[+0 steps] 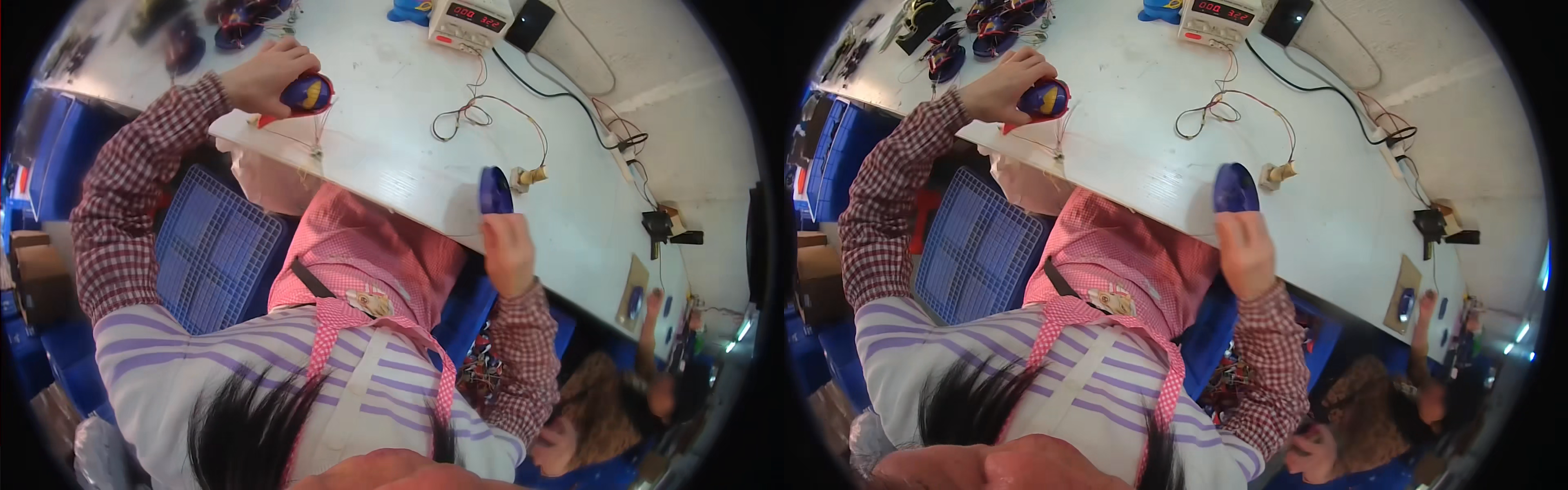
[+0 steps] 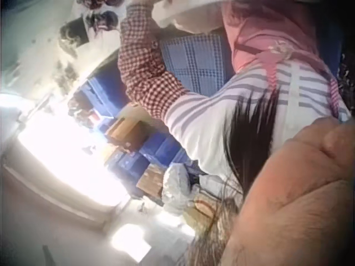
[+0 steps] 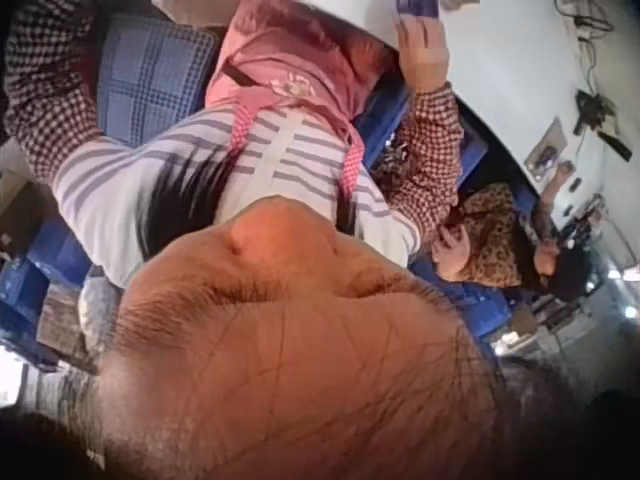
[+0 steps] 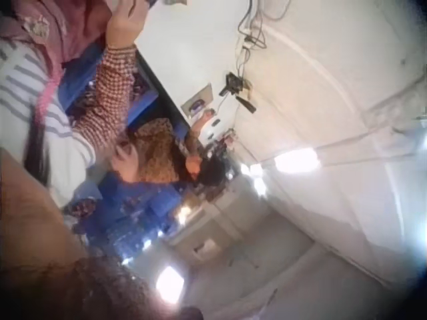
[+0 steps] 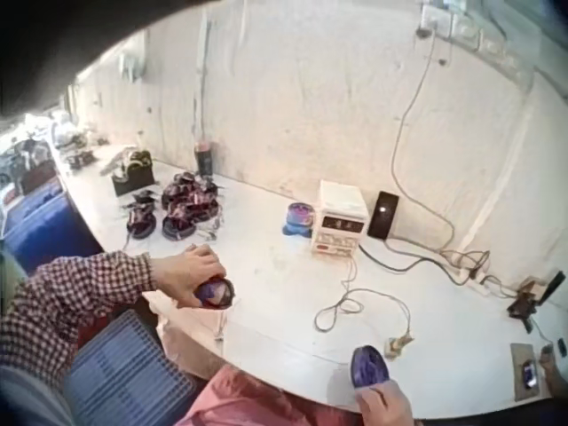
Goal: Assembling and testing small electronic toys or components at a workbench.
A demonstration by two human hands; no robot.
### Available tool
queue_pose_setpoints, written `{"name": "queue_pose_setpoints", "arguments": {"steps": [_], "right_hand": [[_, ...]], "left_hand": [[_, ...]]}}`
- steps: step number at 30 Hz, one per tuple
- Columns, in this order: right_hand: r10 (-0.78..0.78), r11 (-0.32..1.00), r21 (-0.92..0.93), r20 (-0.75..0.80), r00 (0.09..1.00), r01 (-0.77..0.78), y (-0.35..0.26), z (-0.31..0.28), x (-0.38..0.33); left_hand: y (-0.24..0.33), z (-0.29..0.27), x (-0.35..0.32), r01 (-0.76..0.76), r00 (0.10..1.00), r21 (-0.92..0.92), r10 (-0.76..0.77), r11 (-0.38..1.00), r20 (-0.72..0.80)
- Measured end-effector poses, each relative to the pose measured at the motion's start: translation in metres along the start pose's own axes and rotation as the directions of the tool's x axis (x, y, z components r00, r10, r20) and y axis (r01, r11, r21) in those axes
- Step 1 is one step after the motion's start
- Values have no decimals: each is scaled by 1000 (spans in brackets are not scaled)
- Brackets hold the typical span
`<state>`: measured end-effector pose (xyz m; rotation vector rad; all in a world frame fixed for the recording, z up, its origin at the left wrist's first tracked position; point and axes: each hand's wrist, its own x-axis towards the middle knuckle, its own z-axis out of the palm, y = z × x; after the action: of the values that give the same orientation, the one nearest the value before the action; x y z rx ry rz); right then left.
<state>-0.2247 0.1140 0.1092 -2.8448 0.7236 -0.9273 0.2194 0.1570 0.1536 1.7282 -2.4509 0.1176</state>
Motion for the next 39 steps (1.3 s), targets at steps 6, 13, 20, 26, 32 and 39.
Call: {"name": "queue_pose_setpoints", "arguments": {"steps": [6, 13, 20, 26, 32, 39], "right_hand": [[-118, 988, -79, 132, 984, 129, -15, 54, 8], [-63, 992, -100, 174, 983, 82, -5, 70, 9], [114, 992, 53, -41, 993, -112, 15, 42, -1], [783, 616, 346, -178, 596, -707, 93, 23, -19], [679, 715, 217, 15, 734, -665, 121, 30, 15], [780, 308, 781, 119, 614, -543, 65, 5, 55]], "left_hand": [[-45, 58, 25, -64, 997, 90, 60, 994, 50], [-62, 82, 55, -98, 994, 10, 98, 995, 51], [-34, 55, 59, 73, 989, -307, -28, 949, 148], [20, 32, 40, 23, 923, -481, -204, 877, -327], [134, 88, 61, 107, 970, -705, -228, 701, -80], [165, 136, 121, 193, 940, -599, -321, 777, -113]]}}
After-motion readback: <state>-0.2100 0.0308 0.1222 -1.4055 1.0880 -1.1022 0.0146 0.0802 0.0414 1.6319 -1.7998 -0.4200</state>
